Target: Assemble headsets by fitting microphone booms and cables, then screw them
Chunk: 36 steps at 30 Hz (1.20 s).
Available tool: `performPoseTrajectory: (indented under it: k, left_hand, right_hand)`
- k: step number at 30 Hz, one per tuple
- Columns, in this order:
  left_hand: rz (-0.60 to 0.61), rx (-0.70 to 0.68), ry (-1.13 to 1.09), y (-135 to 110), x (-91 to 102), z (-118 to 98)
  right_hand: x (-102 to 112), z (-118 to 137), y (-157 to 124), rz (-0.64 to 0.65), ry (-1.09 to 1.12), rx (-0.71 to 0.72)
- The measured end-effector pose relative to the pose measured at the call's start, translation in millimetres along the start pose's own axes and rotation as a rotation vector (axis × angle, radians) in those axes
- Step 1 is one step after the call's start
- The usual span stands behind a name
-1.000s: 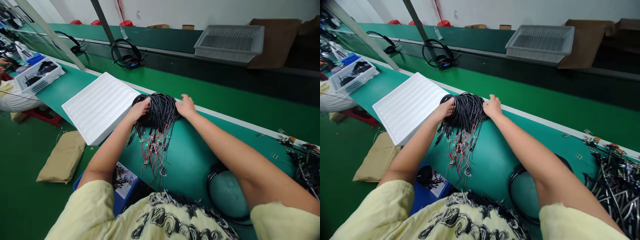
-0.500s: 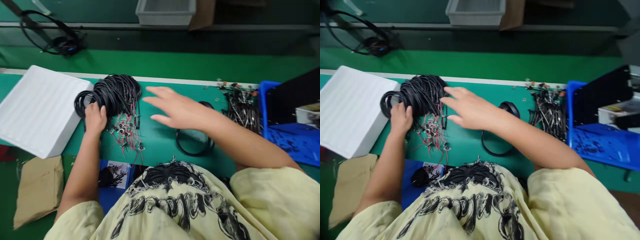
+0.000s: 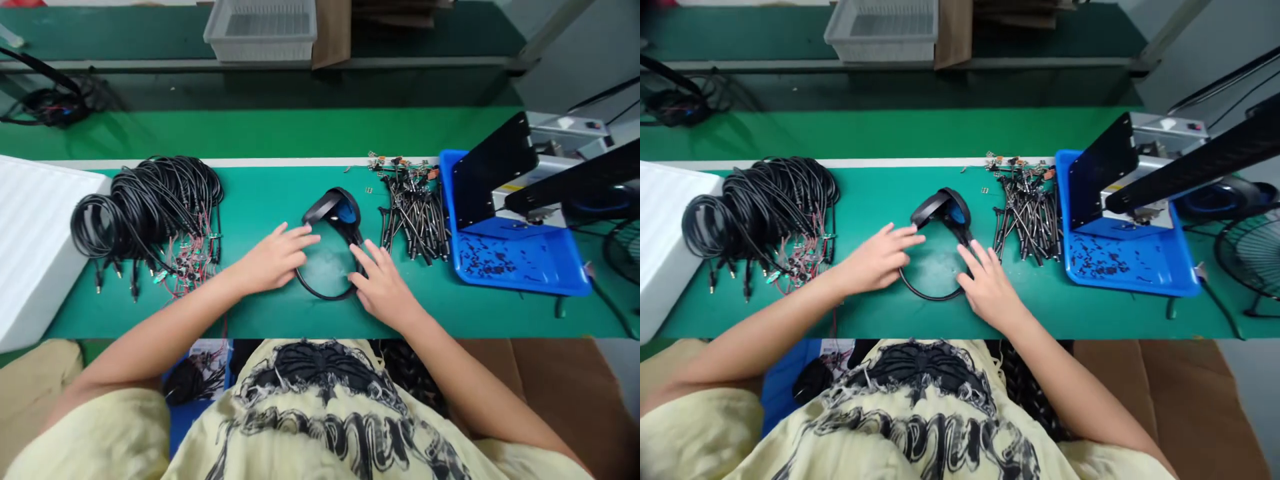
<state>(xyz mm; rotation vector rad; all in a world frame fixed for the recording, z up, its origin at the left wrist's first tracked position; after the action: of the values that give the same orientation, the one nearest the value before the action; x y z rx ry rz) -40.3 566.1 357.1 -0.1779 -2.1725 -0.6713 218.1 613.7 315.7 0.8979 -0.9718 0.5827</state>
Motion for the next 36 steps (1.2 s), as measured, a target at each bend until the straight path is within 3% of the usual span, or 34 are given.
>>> performPoseTrajectory:
  k: [4,6,8,10,12,16,19,22,25,30,34,36]
  left_hand:
    - [-0.454,0.296,-0.369,37.5,51.8,-15.4]
    - [-0.641,0.509,-0.563,47.4,59.3,-21.6]
    - [-0.712,0.741,-0.722,51.5,47.7,-21.0]
    - [-0.69,0.951,-0.833,50.4,24.3,-14.1]
    - [-0.656,1.076,-0.874,47.0,0.7,-4.2]
    - [-0.609,1.074,-0.805,47.0,-21.9,11.9]
    - [-0.633,0.965,-0.7,54.2,-17.5,13.4]
    - [-0.694,0.852,-0.601,56.6,-10.7,5.7]
    - [-0.701,0.826,-0.648,46.4,-15.6,-6.4]
    - [-0.315,0.962,-0.982,15.7,-46.8,-19.2]
    - [-0.463,1.08,-0.829,0.3,-52.6,3.8]
    - [-0.428,1.087,-0.629,-2.9,-54.0,18.3]
  right_hand:
    - [27.3,10.8,23.0,-0.103,0.348,-0.002]
    - [32.1,20.8,24.5,-0.113,0.446,0.062]
    - [27.5,32.2,19.8,-0.118,0.499,0.171]
    - [18.0,40.8,12.3,-0.149,0.537,0.233]
    - [8.8,44.2,5.6,-0.179,0.568,0.218]
    - [-0.8,38.3,0.9,-0.134,0.654,0.002]
    - [-2.7,33.8,0.4,-0.151,0.687,-0.225]
    - [-5.8,35.8,-3.2,-0.239,0.693,-0.366]
    - [-10.2,40.0,-8.8,-0.32,0.671,-0.425]
    - [-8.5,45.5,-8.7,-0.389,0.489,-0.425]
    - [3.2,54.5,-0.9,-0.406,0.419,-0.385]
    - [4.1,58.2,-0.3,-0.357,0.346,-0.436]
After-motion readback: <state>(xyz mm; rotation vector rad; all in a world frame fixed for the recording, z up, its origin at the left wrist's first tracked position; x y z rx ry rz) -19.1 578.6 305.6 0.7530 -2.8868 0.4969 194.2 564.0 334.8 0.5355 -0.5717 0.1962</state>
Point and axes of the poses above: each hand's wrist, its own y-axis towards the middle knuckle, its own x-axis out of the back of the hand, z = x × y, the point moved 2 cm from there along y, towards the middle knuckle, and after that the axes turned 13 degrees about -z, right-handed, at the moved point
